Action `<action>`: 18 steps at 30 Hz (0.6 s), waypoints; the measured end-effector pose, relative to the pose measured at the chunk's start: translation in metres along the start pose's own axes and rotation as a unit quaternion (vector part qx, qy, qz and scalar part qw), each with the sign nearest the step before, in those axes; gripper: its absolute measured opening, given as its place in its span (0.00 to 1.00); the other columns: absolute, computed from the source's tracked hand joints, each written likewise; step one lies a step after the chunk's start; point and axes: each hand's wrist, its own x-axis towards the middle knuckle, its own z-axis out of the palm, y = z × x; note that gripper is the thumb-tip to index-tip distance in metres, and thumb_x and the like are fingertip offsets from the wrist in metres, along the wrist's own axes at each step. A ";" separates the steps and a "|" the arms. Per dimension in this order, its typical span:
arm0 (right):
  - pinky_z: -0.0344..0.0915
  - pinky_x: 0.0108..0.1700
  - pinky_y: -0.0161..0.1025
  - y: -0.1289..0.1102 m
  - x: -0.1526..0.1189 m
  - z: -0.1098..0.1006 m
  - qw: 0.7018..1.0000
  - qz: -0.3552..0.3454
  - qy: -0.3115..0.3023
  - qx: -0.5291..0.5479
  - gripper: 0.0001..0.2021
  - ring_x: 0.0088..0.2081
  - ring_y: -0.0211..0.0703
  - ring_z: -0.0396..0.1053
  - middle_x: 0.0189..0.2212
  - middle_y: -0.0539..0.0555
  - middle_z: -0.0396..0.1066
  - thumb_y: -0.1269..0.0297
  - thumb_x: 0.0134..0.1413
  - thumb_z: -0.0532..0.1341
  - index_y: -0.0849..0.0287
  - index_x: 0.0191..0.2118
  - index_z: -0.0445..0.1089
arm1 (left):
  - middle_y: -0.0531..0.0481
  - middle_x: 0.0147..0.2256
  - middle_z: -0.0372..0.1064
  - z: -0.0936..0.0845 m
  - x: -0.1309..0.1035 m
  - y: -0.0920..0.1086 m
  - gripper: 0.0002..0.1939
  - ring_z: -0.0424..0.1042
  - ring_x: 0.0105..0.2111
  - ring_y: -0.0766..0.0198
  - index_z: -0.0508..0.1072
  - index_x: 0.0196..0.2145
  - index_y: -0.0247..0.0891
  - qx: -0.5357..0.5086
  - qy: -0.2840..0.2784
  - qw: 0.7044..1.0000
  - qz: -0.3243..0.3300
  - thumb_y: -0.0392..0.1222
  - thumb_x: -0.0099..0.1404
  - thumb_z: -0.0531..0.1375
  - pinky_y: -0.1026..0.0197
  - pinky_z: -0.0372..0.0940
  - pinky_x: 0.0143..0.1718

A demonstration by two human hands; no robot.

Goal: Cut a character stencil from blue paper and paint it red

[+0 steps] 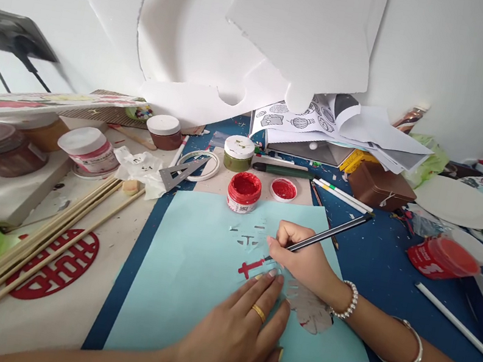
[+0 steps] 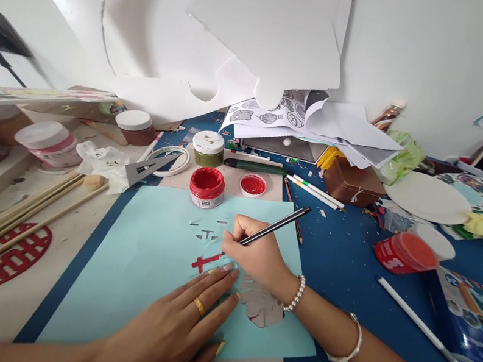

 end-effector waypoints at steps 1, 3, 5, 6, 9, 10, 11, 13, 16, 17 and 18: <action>0.48 0.21 0.32 0.000 0.000 0.000 1.000 0.001 0.000 0.001 0.15 0.20 0.31 0.45 0.16 0.43 0.46 0.70 0.47 0.54 0.57 0.18 0.46 | 0.35 0.55 0.52 0.000 0.000 0.000 0.20 0.48 0.56 0.49 0.58 0.52 0.30 0.000 0.001 1.000 0.001 0.42 0.65 0.47 0.51 0.54 0.52; 0.48 0.21 0.32 0.000 0.000 0.000 1.000 -0.002 -0.004 0.001 0.15 0.20 0.31 0.45 0.16 0.43 0.46 0.70 0.48 0.54 0.57 0.18 0.46 | 0.35 0.55 0.52 0.001 0.000 0.000 0.20 0.48 0.56 0.49 0.57 0.52 0.30 0.002 0.001 1.000 0.001 0.42 0.65 0.47 0.51 0.54 0.52; 0.47 0.21 0.32 0.000 0.000 0.000 1.000 -0.006 -0.005 0.001 0.15 0.20 0.31 0.44 0.16 0.43 0.45 0.71 0.47 0.54 0.57 0.18 0.45 | 0.34 0.55 0.52 0.000 -0.001 0.000 0.20 0.49 0.56 0.49 0.58 0.52 0.30 0.003 -0.001 1.000 -0.001 0.42 0.65 0.47 0.52 0.54 0.52; 0.47 0.21 0.32 0.000 0.000 0.000 1.000 -0.005 -0.003 0.002 0.15 0.20 0.31 0.44 0.16 0.43 0.45 0.71 0.47 0.54 0.57 0.18 0.45 | 0.34 0.55 0.52 0.000 -0.001 0.000 0.20 0.49 0.56 0.49 0.58 0.52 0.30 0.003 -0.003 1.000 0.000 0.42 0.65 0.47 0.52 0.54 0.52; 0.47 0.21 0.32 0.000 0.000 0.000 1.000 -0.002 -0.002 0.005 0.15 0.20 0.31 0.45 0.16 0.43 0.45 0.71 0.48 0.54 0.58 0.18 0.45 | 0.34 0.55 0.52 -0.002 -0.001 0.001 0.20 0.50 0.56 0.49 0.58 0.52 0.29 0.003 -0.006 1.000 0.001 0.43 0.65 0.48 0.51 0.54 0.52; 0.47 0.21 0.32 0.000 -0.001 0.000 1.000 -0.004 -0.003 0.005 0.15 0.20 0.31 0.45 0.16 0.43 0.45 0.71 0.47 0.54 0.58 0.18 0.45 | 0.34 0.55 0.52 -0.003 -0.001 0.001 0.20 0.50 0.55 0.49 0.58 0.52 0.29 0.003 -0.006 1.000 0.001 0.43 0.65 0.48 0.51 0.55 0.52; 0.47 0.21 0.32 0.000 -0.001 0.000 1.000 -0.005 -0.003 0.005 0.15 0.20 0.31 0.44 0.16 0.43 0.45 0.71 0.47 0.54 0.58 0.18 0.45 | 0.34 0.54 0.53 -0.003 -0.001 0.001 0.20 0.51 0.55 0.49 0.59 0.51 0.29 0.003 -0.006 1.000 0.001 0.42 0.65 0.48 0.51 0.55 0.52; 0.47 0.21 0.31 0.000 -0.001 0.000 1.000 -0.007 -0.001 0.008 0.15 0.20 0.31 0.44 0.16 0.43 0.44 0.72 0.47 0.54 0.58 0.18 0.45 | 0.35 0.54 0.53 -0.003 0.000 0.001 0.20 0.51 0.55 0.49 0.59 0.51 0.30 0.002 -0.002 1.000 0.000 0.42 0.65 0.48 0.51 0.55 0.51; 0.47 0.21 0.32 0.000 -0.001 0.000 1.000 -0.005 -0.007 0.010 0.15 0.20 0.31 0.44 0.16 0.43 0.44 0.72 0.48 0.54 0.58 0.18 0.45 | 0.35 0.54 0.54 -0.003 0.001 0.001 0.19 0.51 0.55 0.49 0.59 0.51 0.30 0.000 0.003 1.000 0.000 0.42 0.64 0.48 0.51 0.55 0.51; 0.47 0.21 0.32 0.000 -0.001 0.000 1.000 -0.004 -0.010 0.010 0.15 0.20 0.31 0.44 0.16 0.43 0.44 0.72 0.48 0.54 0.58 0.18 0.45 | 0.35 0.54 0.54 -0.003 0.001 0.001 0.19 0.51 0.55 0.49 0.59 0.51 0.30 0.000 0.002 1.000 -0.001 0.42 0.64 0.48 0.51 0.55 0.51; 0.47 0.21 0.32 0.000 -0.001 0.000 1.000 -0.004 -0.012 0.010 0.15 0.20 0.31 0.44 0.16 0.43 0.44 0.71 0.48 0.54 0.57 0.18 0.45 | 0.35 0.54 0.54 -0.003 0.001 0.001 0.19 0.51 0.55 0.49 0.59 0.51 0.29 0.000 0.001 1.000 -0.002 0.42 0.64 0.48 0.51 0.55 0.51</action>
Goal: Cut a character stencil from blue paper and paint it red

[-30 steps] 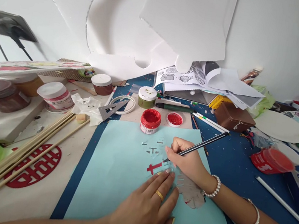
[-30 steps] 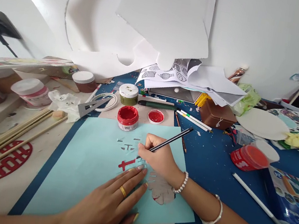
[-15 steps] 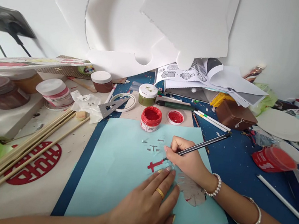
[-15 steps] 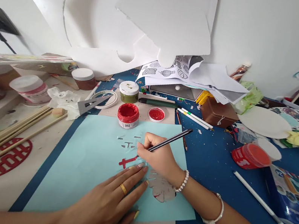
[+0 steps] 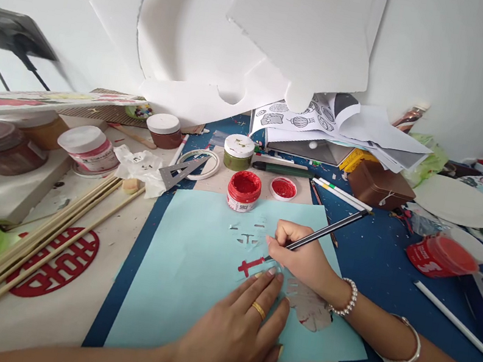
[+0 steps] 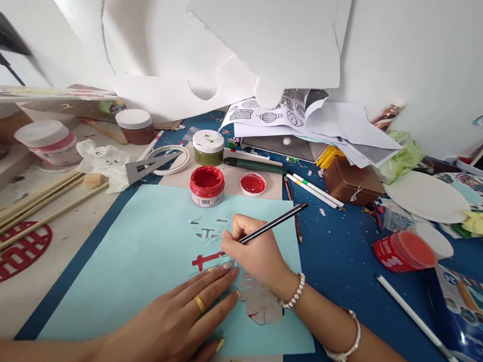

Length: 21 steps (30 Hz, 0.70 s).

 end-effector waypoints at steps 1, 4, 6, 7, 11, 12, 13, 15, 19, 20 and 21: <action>0.47 0.21 0.32 0.000 0.000 0.000 1.000 0.000 0.001 0.000 0.15 0.20 0.31 0.44 0.16 0.43 0.44 0.71 0.48 0.54 0.57 0.18 0.45 | 0.35 0.54 0.54 0.000 0.000 0.000 0.19 0.51 0.55 0.49 0.59 0.51 0.29 0.000 -0.001 1.000 0.000 0.42 0.64 0.48 0.51 0.56 0.51; 0.48 0.21 0.32 0.000 0.000 0.000 1.000 0.002 0.000 0.000 0.15 0.20 0.31 0.45 0.16 0.43 0.45 0.70 0.48 0.54 0.57 0.18 0.46 | 0.35 0.54 0.54 0.000 0.000 0.000 0.19 0.51 0.55 0.49 0.60 0.51 0.30 0.001 0.002 1.000 -0.002 0.43 0.65 0.48 0.52 0.56 0.51; 0.47 0.21 0.32 0.000 0.000 -0.001 1.000 0.002 -0.003 0.001 0.15 0.20 0.31 0.45 0.16 0.43 0.45 0.70 0.47 0.54 0.57 0.18 0.46 | 0.35 0.54 0.54 0.001 0.000 0.000 0.19 0.51 0.55 0.49 0.60 0.51 0.30 0.002 0.003 1.000 -0.002 0.43 0.65 0.48 0.51 0.56 0.51; 0.47 0.21 0.32 0.000 0.000 -0.001 1.000 0.002 -0.002 0.002 0.15 0.20 0.31 0.44 0.16 0.43 0.45 0.70 0.47 0.54 0.57 0.18 0.46 | 0.35 0.54 0.54 0.001 0.000 0.000 0.19 0.51 0.55 0.49 0.60 0.51 0.30 0.003 0.002 1.000 -0.002 0.43 0.64 0.48 0.51 0.56 0.51; 0.48 0.21 0.32 0.000 0.000 -0.001 1.000 0.002 -0.003 0.004 0.15 0.20 0.31 0.45 0.16 0.43 0.45 0.70 0.47 0.54 0.57 0.18 0.46 | 0.35 0.54 0.54 0.002 0.000 -0.001 0.20 0.51 0.55 0.49 0.59 0.51 0.30 0.007 0.005 1.000 0.003 0.42 0.64 0.48 0.52 0.56 0.51; 0.48 0.21 0.32 0.000 0.000 -0.001 1.000 0.001 -0.005 0.004 0.15 0.20 0.31 0.45 0.16 0.43 0.45 0.70 0.47 0.54 0.57 0.18 0.46 | 0.35 0.54 0.54 0.002 0.000 -0.001 0.20 0.52 0.55 0.49 0.59 0.51 0.30 0.008 0.007 1.000 0.003 0.42 0.64 0.48 0.52 0.56 0.51; 0.47 0.21 0.32 0.000 0.000 -0.001 1.000 0.000 -0.006 0.004 0.15 0.20 0.31 0.45 0.16 0.43 0.45 0.71 0.47 0.54 0.57 0.18 0.46 | 0.35 0.54 0.54 0.002 0.000 -0.001 0.19 0.52 0.55 0.49 0.59 0.51 0.30 0.008 0.008 1.000 0.003 0.42 0.65 0.48 0.52 0.56 0.51; 0.47 0.21 0.32 0.000 0.000 0.000 1.000 0.001 -0.002 0.004 0.15 0.20 0.31 0.45 0.16 0.43 0.45 0.71 0.47 0.54 0.57 0.18 0.46 | 0.35 0.54 0.54 0.001 -0.001 0.000 0.19 0.51 0.55 0.50 0.59 0.51 0.30 0.008 0.008 1.000 0.001 0.43 0.64 0.48 0.52 0.56 0.51; 0.48 0.21 0.32 0.000 0.000 0.001 1.000 0.003 -0.006 0.006 0.15 0.19 0.31 0.45 0.16 0.43 0.45 0.70 0.47 0.54 0.57 0.18 0.46 | 0.36 0.55 0.53 0.001 -0.001 0.000 0.20 0.50 0.55 0.50 0.59 0.51 0.31 0.005 0.002 1.000 0.001 0.42 0.64 0.48 0.52 0.55 0.52; 0.48 0.21 0.32 0.001 0.000 0.001 1.000 0.001 -0.005 0.007 0.15 0.19 0.31 0.45 0.16 0.43 0.45 0.70 0.47 0.54 0.57 0.18 0.46 | 0.35 0.55 0.53 0.001 -0.001 0.000 0.20 0.50 0.56 0.50 0.59 0.51 0.30 0.005 0.002 1.000 0.001 0.42 0.64 0.48 0.52 0.55 0.52; 0.48 0.21 0.32 0.001 0.000 0.001 1.000 0.001 -0.003 0.007 0.15 0.19 0.31 0.45 0.16 0.43 0.45 0.71 0.47 0.54 0.57 0.18 0.46 | 0.35 0.55 0.53 0.001 -0.002 0.000 0.20 0.50 0.56 0.50 0.59 0.51 0.30 0.005 0.002 1.000 0.000 0.42 0.64 0.48 0.52 0.55 0.52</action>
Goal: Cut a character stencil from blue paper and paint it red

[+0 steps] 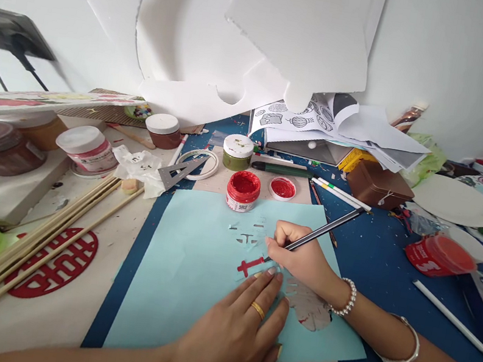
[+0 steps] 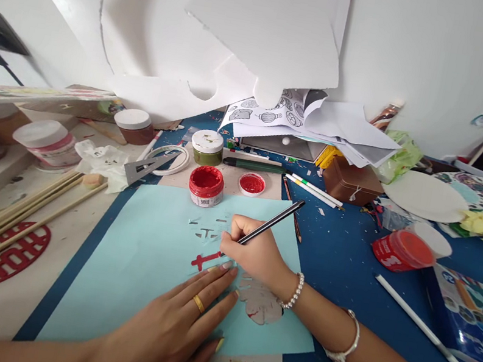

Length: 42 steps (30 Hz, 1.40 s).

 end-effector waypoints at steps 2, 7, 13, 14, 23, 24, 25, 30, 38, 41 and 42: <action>0.48 0.21 0.31 0.000 0.000 0.000 1.000 0.001 0.003 -0.001 0.14 0.19 0.31 0.45 0.16 0.43 0.45 0.71 0.47 0.54 0.57 0.18 0.46 | 0.35 0.54 0.53 0.000 0.000 0.000 0.19 0.50 0.55 0.49 0.59 0.51 0.30 -0.001 0.001 1.000 0.000 0.42 0.64 0.48 0.52 0.55 0.52; 0.48 0.21 0.31 0.000 0.000 -0.001 1.000 -0.003 0.002 -0.002 0.15 0.19 0.31 0.45 0.16 0.43 0.45 0.71 0.47 0.54 0.58 0.18 0.46 | 0.36 0.54 0.54 0.001 0.001 0.000 0.19 0.51 0.55 0.50 0.59 0.51 0.30 -0.001 0.009 1.000 -0.002 0.42 0.64 0.49 0.52 0.55 0.52; 0.48 0.21 0.31 -0.001 0.000 -0.001 1.000 0.000 -0.003 -0.002 0.15 0.19 0.31 0.46 0.15 0.43 0.45 0.71 0.47 0.54 0.58 0.18 0.46 | 0.36 0.54 0.54 0.001 0.001 0.000 0.19 0.51 0.55 0.50 0.59 0.51 0.30 -0.005 0.003 1.000 -0.001 0.42 0.64 0.49 0.53 0.55 0.52; 0.47 0.20 0.31 -0.001 0.000 -0.001 1.000 -0.001 0.001 -0.002 0.15 0.19 0.31 0.45 0.16 0.43 0.45 0.71 0.47 0.54 0.58 0.18 0.46 | 0.35 0.54 0.53 0.001 0.001 0.001 0.19 0.51 0.55 0.50 0.59 0.51 0.30 -0.005 0.001 1.000 0.000 0.42 0.64 0.49 0.52 0.55 0.52; 0.48 0.21 0.32 0.000 0.000 0.000 1.000 0.003 0.006 0.002 0.14 0.20 0.32 0.45 0.16 0.43 0.45 0.70 0.47 0.54 0.57 0.18 0.46 | 0.34 0.55 0.52 -0.002 0.001 0.000 0.20 0.50 0.55 0.49 0.59 0.52 0.30 -0.002 -0.010 1.000 0.000 0.42 0.65 0.48 0.52 0.55 0.52; 0.48 0.21 0.32 0.000 0.001 0.000 1.000 0.004 0.004 0.002 0.14 0.20 0.32 0.45 0.16 0.43 0.45 0.70 0.47 0.54 0.57 0.18 0.46 | 0.34 0.55 0.52 -0.002 0.001 0.000 0.20 0.50 0.55 0.49 0.59 0.52 0.30 -0.002 -0.011 1.000 0.000 0.42 0.65 0.48 0.52 0.54 0.52; 0.48 0.21 0.32 0.000 0.001 0.000 1.000 0.004 0.004 0.003 0.14 0.20 0.32 0.45 0.16 0.43 0.45 0.70 0.47 0.54 0.57 0.18 0.46 | 0.34 0.55 0.52 -0.002 0.001 0.000 0.20 0.50 0.55 0.49 0.59 0.52 0.29 -0.003 -0.012 1.000 0.001 0.42 0.65 0.48 0.52 0.54 0.52; 0.50 0.22 0.32 -0.001 0.000 -0.001 1.000 0.003 0.007 0.001 0.14 0.20 0.32 0.47 0.16 0.43 0.47 0.69 0.48 0.54 0.57 0.19 0.47 | 0.34 0.54 0.53 -0.001 0.001 0.001 0.20 0.50 0.55 0.49 0.59 0.51 0.29 -0.004 -0.008 1.000 -0.003 0.43 0.65 0.48 0.52 0.55 0.52; 0.51 0.22 0.32 -0.002 0.000 -0.002 1.000 -0.001 0.002 -0.008 0.14 0.20 0.32 0.48 0.16 0.43 0.48 0.69 0.49 0.54 0.57 0.19 0.48 | 0.35 0.55 0.53 -0.001 0.000 0.000 0.19 0.50 0.55 0.50 0.59 0.51 0.30 -0.006 -0.001 1.000 -0.003 0.42 0.65 0.48 0.52 0.54 0.52; 0.51 0.22 0.32 -0.002 0.000 -0.002 1.000 -0.003 0.008 -0.017 0.14 0.20 0.32 0.48 0.16 0.44 0.48 0.69 0.49 0.54 0.58 0.19 0.48 | 0.35 0.54 0.53 0.000 0.001 0.000 0.19 0.51 0.55 0.49 0.59 0.51 0.30 -0.007 -0.002 1.000 -0.003 0.42 0.65 0.48 0.52 0.55 0.52; 0.51 0.22 0.32 -0.002 0.000 -0.002 1.000 -0.003 0.007 -0.018 0.14 0.19 0.32 0.49 0.16 0.43 0.49 0.69 0.49 0.54 0.58 0.19 0.48 | 0.35 0.54 0.53 0.000 0.001 0.000 0.19 0.51 0.55 0.49 0.59 0.51 0.30 -0.007 -0.002 1.000 -0.003 0.42 0.65 0.48 0.52 0.55 0.52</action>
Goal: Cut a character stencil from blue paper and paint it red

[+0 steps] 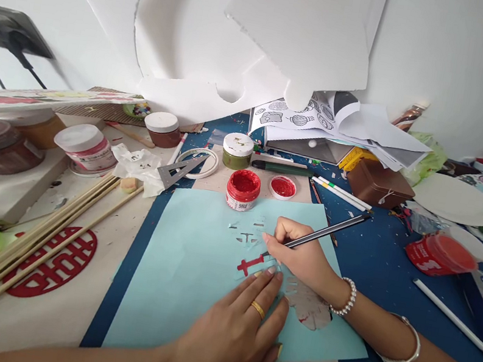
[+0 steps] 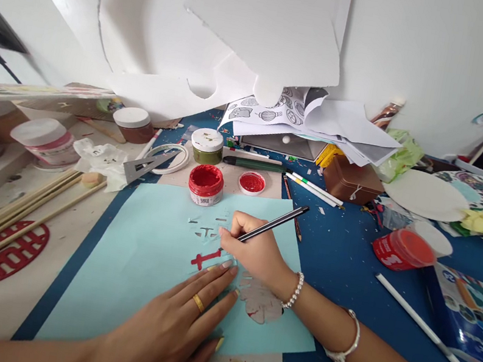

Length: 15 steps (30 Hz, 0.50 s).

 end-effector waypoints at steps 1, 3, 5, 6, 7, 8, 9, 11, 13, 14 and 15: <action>0.50 0.22 0.32 0.000 0.000 0.000 1.000 0.000 -0.001 -0.001 0.14 0.19 0.32 0.49 0.15 0.43 0.49 0.68 0.49 0.54 0.58 0.18 0.48 | 0.34 0.54 0.53 0.000 0.000 0.000 0.19 0.50 0.55 0.49 0.59 0.51 0.30 0.001 -0.001 1.000 0.001 0.42 0.65 0.48 0.52 0.55 0.52; 0.50 0.21 0.32 0.001 0.000 0.001 1.000 -0.003 0.002 -0.003 0.15 0.19 0.32 0.48 0.15 0.43 0.49 0.68 0.49 0.54 0.58 0.18 0.48 | 0.34 0.54 0.53 0.000 0.000 0.000 0.19 0.50 0.55 0.48 0.59 0.51 0.29 0.003 -0.003 1.000 0.004 0.42 0.65 0.48 0.51 0.55 0.52; 0.50 0.21 0.32 0.001 0.001 0.001 1.000 -0.008 0.006 -0.006 0.15 0.19 0.32 0.48 0.15 0.43 0.49 0.68 0.49 0.55 0.58 0.18 0.48 | 0.33 0.54 0.53 -0.001 0.000 0.000 0.20 0.50 0.55 0.48 0.59 0.51 0.29 0.006 -0.008 1.000 0.006 0.42 0.65 0.47 0.51 0.55 0.51; 0.50 0.21 0.32 0.001 0.001 0.001 1.000 -0.009 0.003 -0.007 0.15 0.19 0.32 0.48 0.15 0.43 0.49 0.68 0.50 0.55 0.58 0.18 0.48 | 0.33 0.54 0.53 -0.001 0.000 0.000 0.20 0.50 0.55 0.48 0.59 0.51 0.29 0.006 -0.009 1.000 0.005 0.42 0.65 0.47 0.51 0.55 0.51; 0.50 0.21 0.32 0.002 0.001 0.001 1.000 -0.010 -0.001 -0.007 0.15 0.19 0.32 0.48 0.15 0.43 0.48 0.67 0.50 0.55 0.58 0.18 0.48 | 0.33 0.54 0.52 -0.001 0.000 0.000 0.20 0.50 0.55 0.48 0.59 0.51 0.29 0.006 -0.010 1.000 0.004 0.42 0.65 0.47 0.51 0.55 0.52; 0.50 0.21 0.32 0.002 0.001 0.001 1.000 -0.010 -0.004 -0.008 0.15 0.19 0.32 0.48 0.15 0.43 0.49 0.67 0.50 0.55 0.58 0.18 0.48 | 0.33 0.54 0.52 -0.001 0.000 0.000 0.20 0.50 0.55 0.48 0.59 0.51 0.29 0.006 -0.010 1.000 0.003 0.42 0.65 0.47 0.51 0.55 0.52; 0.50 0.21 0.32 0.002 0.001 0.001 1.000 -0.009 -0.003 -0.010 0.15 0.19 0.32 0.49 0.15 0.43 0.49 0.67 0.50 0.55 0.58 0.18 0.48 | 0.33 0.55 0.52 -0.001 -0.001 -0.001 0.20 0.50 0.55 0.49 0.59 0.51 0.29 0.005 -0.009 1.000 0.002 0.43 0.65 0.47 0.52 0.55 0.52; 0.50 0.21 0.32 0.002 0.001 0.001 1.000 -0.006 0.001 -0.013 0.15 0.19 0.32 0.48 0.15 0.43 0.49 0.67 0.50 0.55 0.58 0.18 0.48 | 0.34 0.55 0.52 0.000 -0.001 0.000 0.20 0.50 0.55 0.49 0.59 0.51 0.30 0.003 -0.006 1.000 0.002 0.43 0.65 0.47 0.51 0.55 0.52; 0.50 0.21 0.32 0.002 0.000 0.001 1.000 -0.006 -0.001 -0.011 0.15 0.19 0.31 0.48 0.15 0.43 0.49 0.67 0.50 0.55 0.58 0.18 0.48 | 0.34 0.54 0.53 0.000 0.000 0.000 0.19 0.50 0.55 0.49 0.59 0.51 0.30 0.002 -0.003 1.000 0.002 0.42 0.65 0.48 0.51 0.55 0.52; 0.50 0.21 0.32 0.001 0.000 0.001 1.000 -0.007 -0.004 -0.010 0.15 0.19 0.31 0.48 0.15 0.43 0.49 0.67 0.50 0.55 0.58 0.18 0.48 | 0.34 0.54 0.53 0.000 0.000 0.000 0.19 0.50 0.55 0.48 0.59 0.51 0.30 0.001 -0.001 1.000 0.001 0.42 0.65 0.48 0.51 0.55 0.51; 0.50 0.21 0.32 0.001 0.000 0.001 1.000 -0.007 -0.005 -0.009 0.15 0.19 0.31 0.48 0.15 0.43 0.49 0.67 0.50 0.55 0.58 0.18 0.48 | 0.34 0.54 0.53 0.000 0.000 0.000 0.19 0.51 0.55 0.49 0.59 0.51 0.30 0.001 0.000 1.000 0.001 0.42 0.65 0.48 0.51 0.55 0.51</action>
